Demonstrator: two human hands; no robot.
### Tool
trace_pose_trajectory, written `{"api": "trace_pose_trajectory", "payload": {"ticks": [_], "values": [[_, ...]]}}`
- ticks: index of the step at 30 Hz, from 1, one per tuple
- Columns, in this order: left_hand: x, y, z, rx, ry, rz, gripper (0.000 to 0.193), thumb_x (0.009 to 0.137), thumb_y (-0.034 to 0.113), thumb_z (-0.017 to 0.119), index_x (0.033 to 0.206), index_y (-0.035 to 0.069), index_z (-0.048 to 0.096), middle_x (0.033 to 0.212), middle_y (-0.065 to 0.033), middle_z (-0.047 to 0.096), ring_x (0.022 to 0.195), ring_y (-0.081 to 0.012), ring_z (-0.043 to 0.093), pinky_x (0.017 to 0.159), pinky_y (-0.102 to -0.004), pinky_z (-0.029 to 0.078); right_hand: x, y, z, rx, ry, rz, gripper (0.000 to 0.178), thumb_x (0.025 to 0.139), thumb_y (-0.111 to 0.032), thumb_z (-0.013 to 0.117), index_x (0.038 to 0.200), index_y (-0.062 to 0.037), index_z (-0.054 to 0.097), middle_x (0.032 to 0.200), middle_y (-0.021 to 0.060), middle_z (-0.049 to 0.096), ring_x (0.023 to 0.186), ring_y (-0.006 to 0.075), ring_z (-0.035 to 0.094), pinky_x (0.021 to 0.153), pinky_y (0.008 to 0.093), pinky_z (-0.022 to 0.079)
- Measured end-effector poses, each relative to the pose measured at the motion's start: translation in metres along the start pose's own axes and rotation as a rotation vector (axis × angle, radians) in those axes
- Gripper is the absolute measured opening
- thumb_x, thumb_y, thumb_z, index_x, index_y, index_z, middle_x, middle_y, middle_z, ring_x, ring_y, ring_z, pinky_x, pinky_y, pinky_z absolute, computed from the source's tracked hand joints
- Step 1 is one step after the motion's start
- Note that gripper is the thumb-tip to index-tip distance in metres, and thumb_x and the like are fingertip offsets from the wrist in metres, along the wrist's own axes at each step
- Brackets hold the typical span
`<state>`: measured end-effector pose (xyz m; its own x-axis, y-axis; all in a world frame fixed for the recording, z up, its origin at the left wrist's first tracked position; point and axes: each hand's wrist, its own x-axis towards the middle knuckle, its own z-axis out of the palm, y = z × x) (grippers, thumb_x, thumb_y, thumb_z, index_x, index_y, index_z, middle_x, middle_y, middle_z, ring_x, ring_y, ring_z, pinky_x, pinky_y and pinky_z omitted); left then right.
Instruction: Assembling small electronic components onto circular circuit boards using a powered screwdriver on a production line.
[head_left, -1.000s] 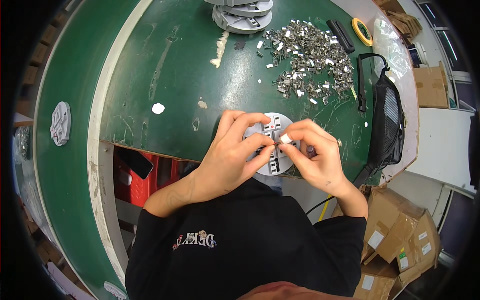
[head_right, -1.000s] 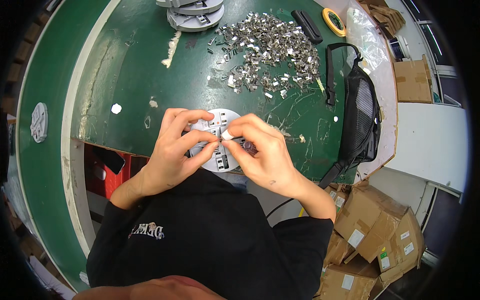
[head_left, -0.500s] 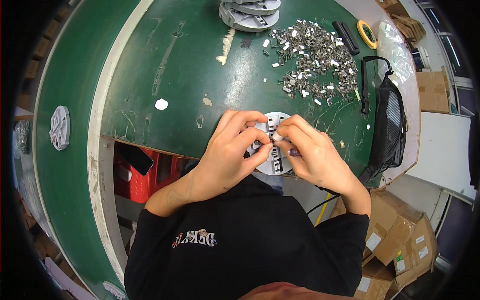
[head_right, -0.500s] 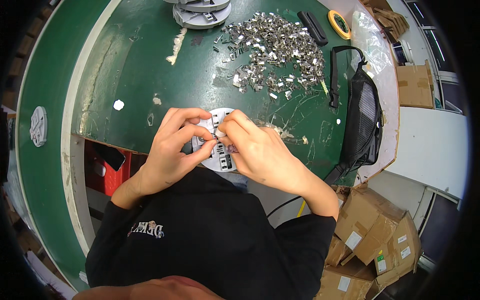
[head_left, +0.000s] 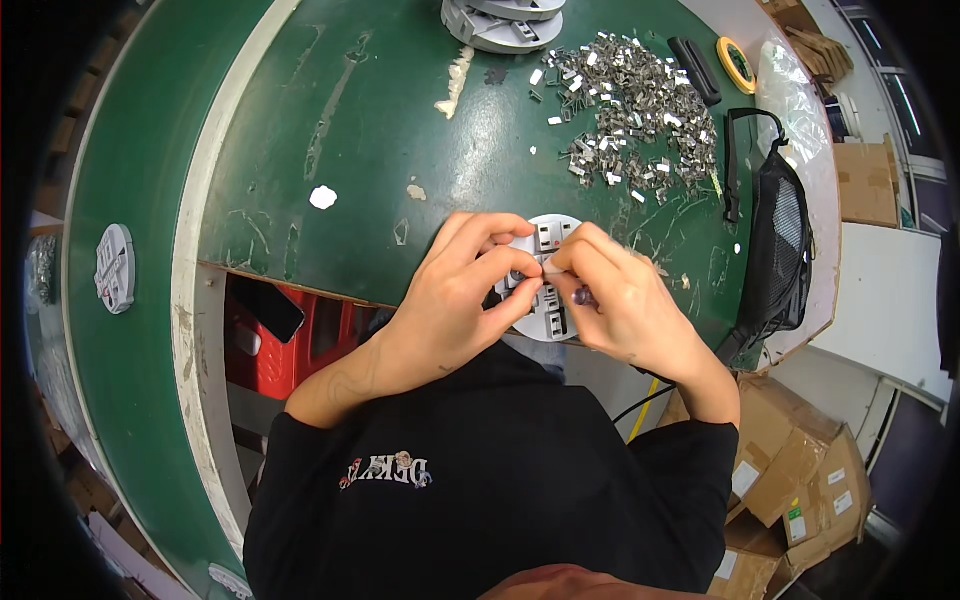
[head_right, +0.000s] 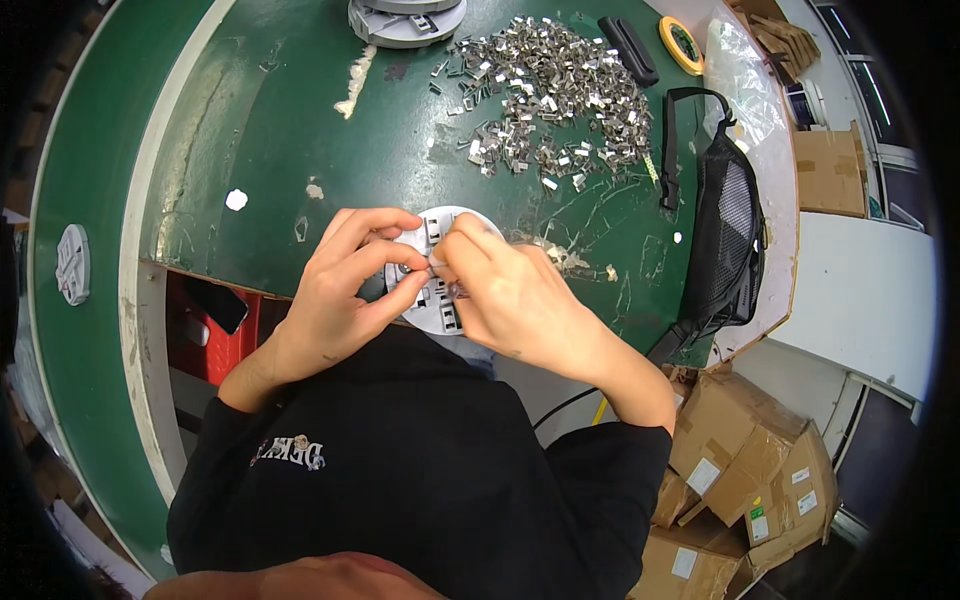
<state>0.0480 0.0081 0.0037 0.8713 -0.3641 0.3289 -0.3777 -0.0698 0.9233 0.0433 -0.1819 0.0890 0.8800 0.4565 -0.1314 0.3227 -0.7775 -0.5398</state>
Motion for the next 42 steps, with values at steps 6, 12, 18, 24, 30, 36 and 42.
{"api": "trace_pose_trajectory", "payload": {"ticks": [6, 12, 18, 24, 30, 36, 42], "values": [[-0.002, -0.004, -0.004, 0.041, -0.04, 0.053, 0.028, 0.075, 0.003, 0.076, 0.1, 0.003, 0.065, 0.125, -0.0121, 0.057, 0.106, -0.0238, 0.053, 0.089, -0.0322, 0.046, 0.005, -0.009, -0.013, 0.151, 0.051, -0.002, 0.014, 0.08, 0.01, 0.058, 0.077, -0.0016, 0.052, 0.076, 0.0076, 0.055, 0.051, 0.019, 0.042, 0.047, 0.0292, 0.037], [0.003, 0.002, -0.003, 0.132, -0.147, 0.105, 0.066, 0.071, 0.018, 0.082, 0.127, -0.001, 0.053, 0.136, -0.0179, 0.048, 0.118, -0.0314, 0.047, 0.098, -0.039, 0.043, 0.012, -0.007, 0.0, 1.044, 0.289, -0.194, 0.029, 0.085, 0.004, 0.052, 0.06, -0.005, 0.04, 0.056, 0.0065, 0.047, 0.046, 0.0161, 0.031, 0.043, 0.026, 0.03], [0.001, -0.003, 0.001, 0.265, -0.23, 0.156, 0.099, 0.065, 0.029, 0.086, 0.142, -0.009, 0.037, 0.143, -0.023, 0.04, 0.128, -0.037, 0.04, 0.105, -0.0444, 0.039, 0.013, -0.013, 0.014, 1.256, 0.362, -0.327, 0.031, 0.082, 0.003, 0.049, 0.055, -0.0084, 0.037, 0.05, 0.0039, 0.039, 0.044, 0.0163, 0.027, 0.043, 0.0269, 0.029], [-0.001, -0.003, 0.002, 0.252, -0.222, 0.153, 0.095, 0.066, 0.028, 0.086, 0.14, -0.008, 0.039, 0.142, -0.0222, 0.041, 0.126, -0.0363, 0.041, 0.105, -0.0443, 0.038, 0.018, -0.009, 0.023, 1.096, 0.303, -0.447, 0.046, 0.09, -0.013, 0.054, 0.05, -0.013, 0.032, 0.046, 0.0015, 0.034, 0.04, 0.0145, 0.018, 0.041, 0.0277, 0.024], [-0.001, -0.003, 0.004, 0.253, -0.204, 0.141, 0.092, 0.067, 0.027, 0.085, 0.139, -0.008, 0.04, 0.142, -0.0211, 0.042, 0.124, -0.0353, 0.042, 0.104, -0.0437, 0.038, 0.031, -0.004, 0.011, 0.975, -0.021, -0.462, 0.033, 0.077, -0.005, 0.05, 0.048, -0.0111, 0.034, 0.046, 0.002, 0.031, 0.039, 0.0163, 0.017, 0.04, 0.0282, 0.024], [-0.002, -0.002, 0.006, 0.227, -0.099, 0.194, 0.062, 0.074, 0.021, 0.079, 0.124, -0.005, 0.053, 0.13, -0.0154, 0.05, 0.115, -0.0318, 0.046, 0.099, -0.0399, 0.041, 0.02, 0.005, -0.002, 1.365, 0.162, -0.503, 0.029, 0.085, -0.009, 0.053, 0.059, -0.0104, 0.04, 0.054, 0.0059, 0.042, 0.046, 0.0157, 0.032, 0.048, 0.0313, 0.034], [0.001, -0.001, 0.013, 0.27, -0.03, 0.248, 0.028, 0.08, 0.014, 0.072, 0.103, 0.0, 0.062, 0.112, -0.0096, 0.057, 0.101, -0.026, 0.051, 0.09, -0.0347, 0.044, 0.015, 0.004, -0.003, 1.25, 0.299, -0.452, 0.025, 0.1, -0.027, 0.045, 0.079, -0.0131, 0.043, 0.068, 0.001, 0.041, 0.055, 0.0125, 0.04, 0.051, 0.0262, 0.038]]}}
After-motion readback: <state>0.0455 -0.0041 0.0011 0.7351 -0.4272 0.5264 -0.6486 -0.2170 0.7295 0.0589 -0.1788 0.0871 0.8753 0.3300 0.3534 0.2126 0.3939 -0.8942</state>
